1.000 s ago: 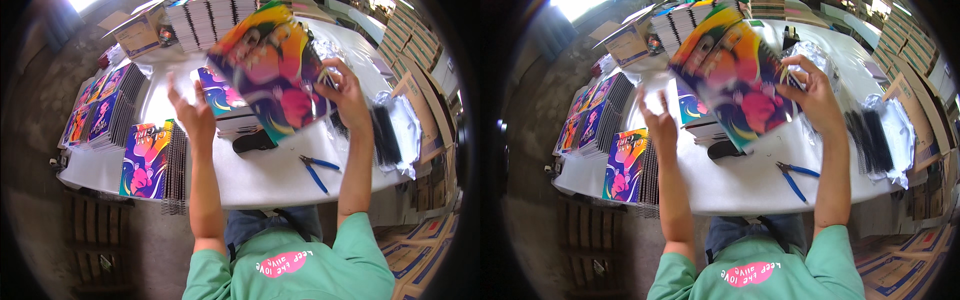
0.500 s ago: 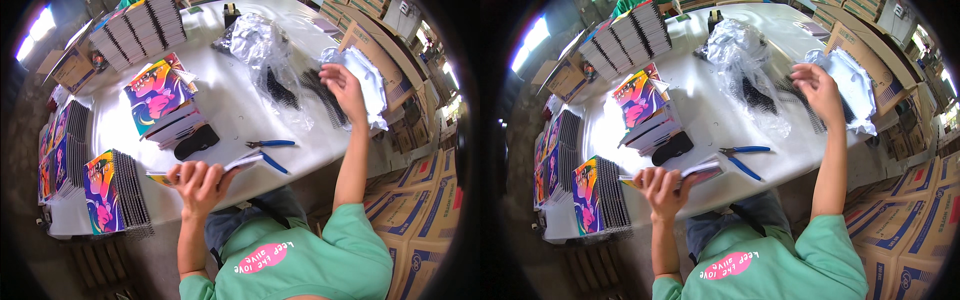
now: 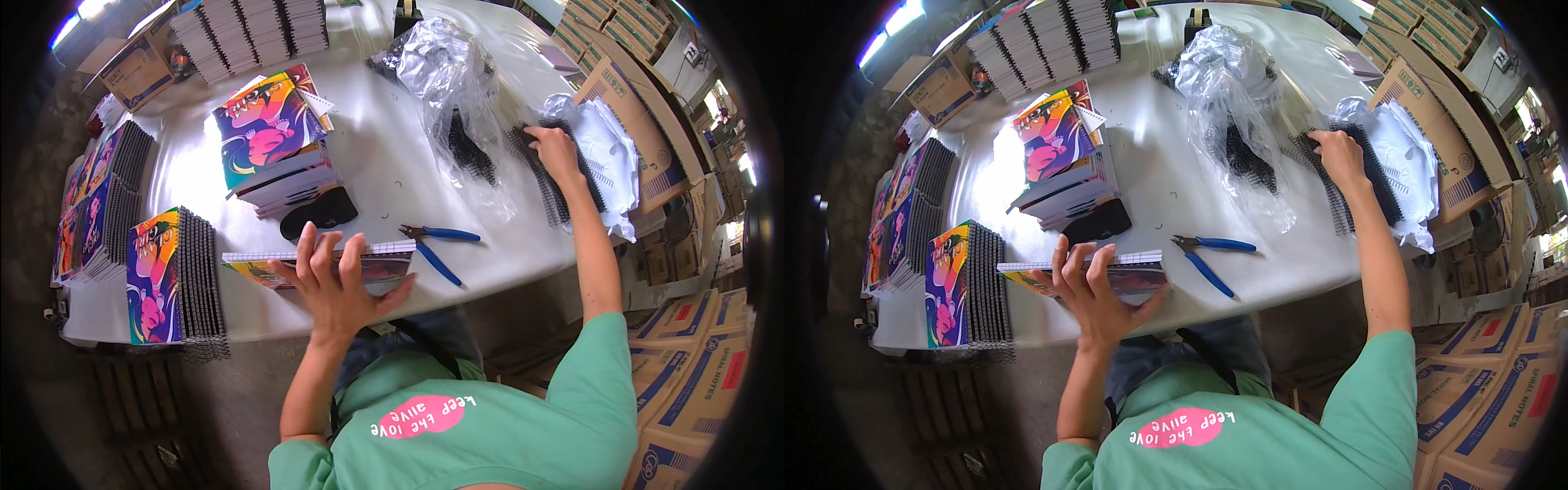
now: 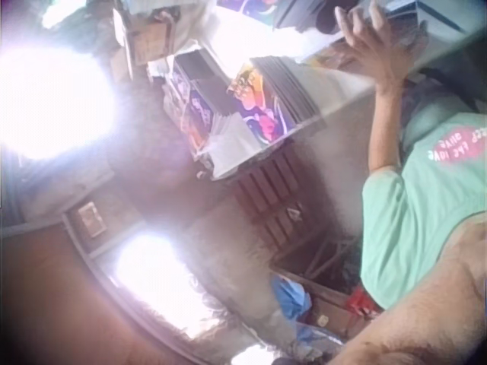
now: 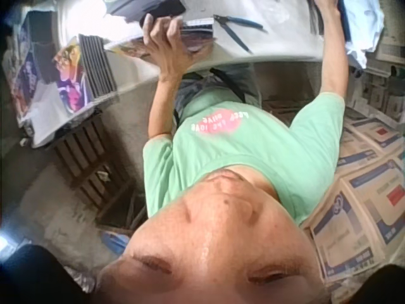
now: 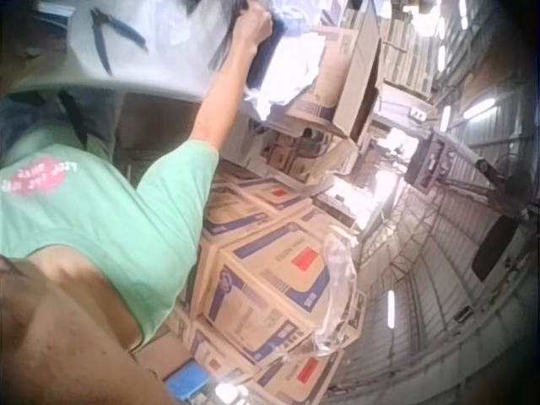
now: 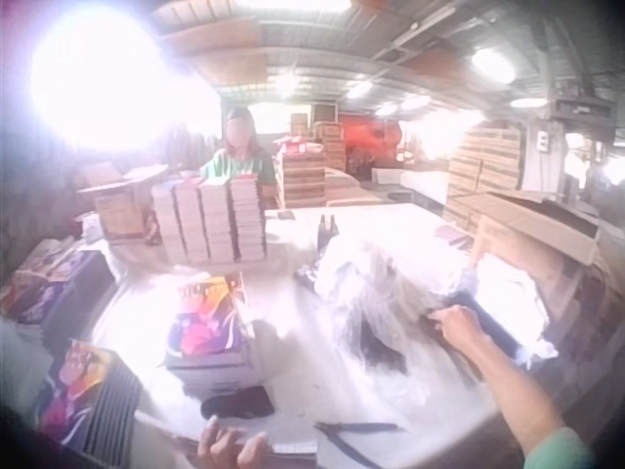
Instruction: The person binds notebooks by manually inserting a spiral wire through the holes in the paper and cover, using pliers to trim and secure the ends, and stacking the completed notebooks.
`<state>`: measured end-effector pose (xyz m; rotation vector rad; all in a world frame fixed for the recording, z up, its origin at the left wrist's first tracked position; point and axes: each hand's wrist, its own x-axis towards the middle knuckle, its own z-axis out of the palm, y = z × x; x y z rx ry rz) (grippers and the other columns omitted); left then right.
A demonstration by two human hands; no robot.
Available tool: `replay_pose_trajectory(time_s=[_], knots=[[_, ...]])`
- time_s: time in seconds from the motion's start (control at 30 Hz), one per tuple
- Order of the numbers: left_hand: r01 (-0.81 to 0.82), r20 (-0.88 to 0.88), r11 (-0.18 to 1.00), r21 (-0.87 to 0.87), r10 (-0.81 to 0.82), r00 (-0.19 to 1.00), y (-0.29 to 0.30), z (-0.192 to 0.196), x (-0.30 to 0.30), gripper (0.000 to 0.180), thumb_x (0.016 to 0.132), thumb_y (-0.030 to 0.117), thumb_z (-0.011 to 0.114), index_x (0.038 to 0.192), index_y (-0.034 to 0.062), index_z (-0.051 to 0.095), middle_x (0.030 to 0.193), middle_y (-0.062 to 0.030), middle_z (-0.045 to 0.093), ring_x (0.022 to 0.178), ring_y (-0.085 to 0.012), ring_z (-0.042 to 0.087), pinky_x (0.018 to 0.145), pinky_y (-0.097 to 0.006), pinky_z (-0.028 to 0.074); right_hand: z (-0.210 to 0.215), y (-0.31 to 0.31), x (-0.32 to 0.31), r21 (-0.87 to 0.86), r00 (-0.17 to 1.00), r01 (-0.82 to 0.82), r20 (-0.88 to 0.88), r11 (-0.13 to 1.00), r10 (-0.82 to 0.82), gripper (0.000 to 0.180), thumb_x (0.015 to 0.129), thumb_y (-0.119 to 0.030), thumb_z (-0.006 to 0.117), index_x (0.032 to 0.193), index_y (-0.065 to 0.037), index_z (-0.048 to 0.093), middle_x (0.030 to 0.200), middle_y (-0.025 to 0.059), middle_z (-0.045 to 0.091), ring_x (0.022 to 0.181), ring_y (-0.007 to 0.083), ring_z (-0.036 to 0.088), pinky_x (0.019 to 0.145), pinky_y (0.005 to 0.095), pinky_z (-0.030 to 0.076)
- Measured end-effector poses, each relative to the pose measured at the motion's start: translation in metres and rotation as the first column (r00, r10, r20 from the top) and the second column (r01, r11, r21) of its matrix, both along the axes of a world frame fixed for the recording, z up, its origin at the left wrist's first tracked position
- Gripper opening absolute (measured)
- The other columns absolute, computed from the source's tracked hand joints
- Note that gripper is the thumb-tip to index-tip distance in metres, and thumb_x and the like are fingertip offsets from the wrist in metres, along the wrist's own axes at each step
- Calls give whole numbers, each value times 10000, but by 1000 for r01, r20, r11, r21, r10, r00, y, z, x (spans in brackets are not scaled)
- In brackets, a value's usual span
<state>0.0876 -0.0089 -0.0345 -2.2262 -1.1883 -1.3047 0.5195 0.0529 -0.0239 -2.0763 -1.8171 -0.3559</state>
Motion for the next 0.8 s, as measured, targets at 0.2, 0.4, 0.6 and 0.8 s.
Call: replay_pose_trajectory(time_s=[0.2, 0.4, 0.6, 0.8], knots=[[-112, 80, 993, 49, 107, 991, -4, -8, 28, 564, 643, 414, 748, 1028, 105, 474, 1019, -114, 488, 1203, -390, 365, 1014, -604, 158, 17, -1, -2, 21, 999, -51, 0, 998, 51, 415, 767, 57, 550, 1140, -105, 634, 874, 168, 656, 847, 322, 635, 784, 394, 491], [-97, 128, 992, 76, 86, 988, -3, -8, 28, 424, 648, 355, 741, 972, 141, 569, 980, -80, 513, 1187, -367, 404, 1041, -603, 126, 80, -25, -59, 363, 942, -197, 327, 911, 73, 669, 754, 151, 491, 1310, -219, 532, 914, 90, 422, 833, 245, 480, 795, 375, 430], [-12, 156, 994, 104, -4, 988, 4, -11, 31, 338, 668, 316, 732, 929, 153, 591, 873, -21, 533, 1143, -296, 485, 1091, -593, 10, 101, -95, -195, 158, 703, -573, -410, 804, 582, 317, 858, -35, 585, 1166, -94, 628, 726, 58, 476, 678, 179, 478, 669, 281, 424], [0, 115, 998, 56, -6, 993, 0, -8, 27, 334, 737, 294, 712, 1020, 139, 626, 905, -23, 521, 1104, -245, 505, 1098, -576, -30, 65, -95, -242, 136, 574, -506, -685, 852, 450, 320, 851, -49, 613, 1170, -74, 609, 778, 53, 547, 702, 181, 531, 663, 292, 445]])
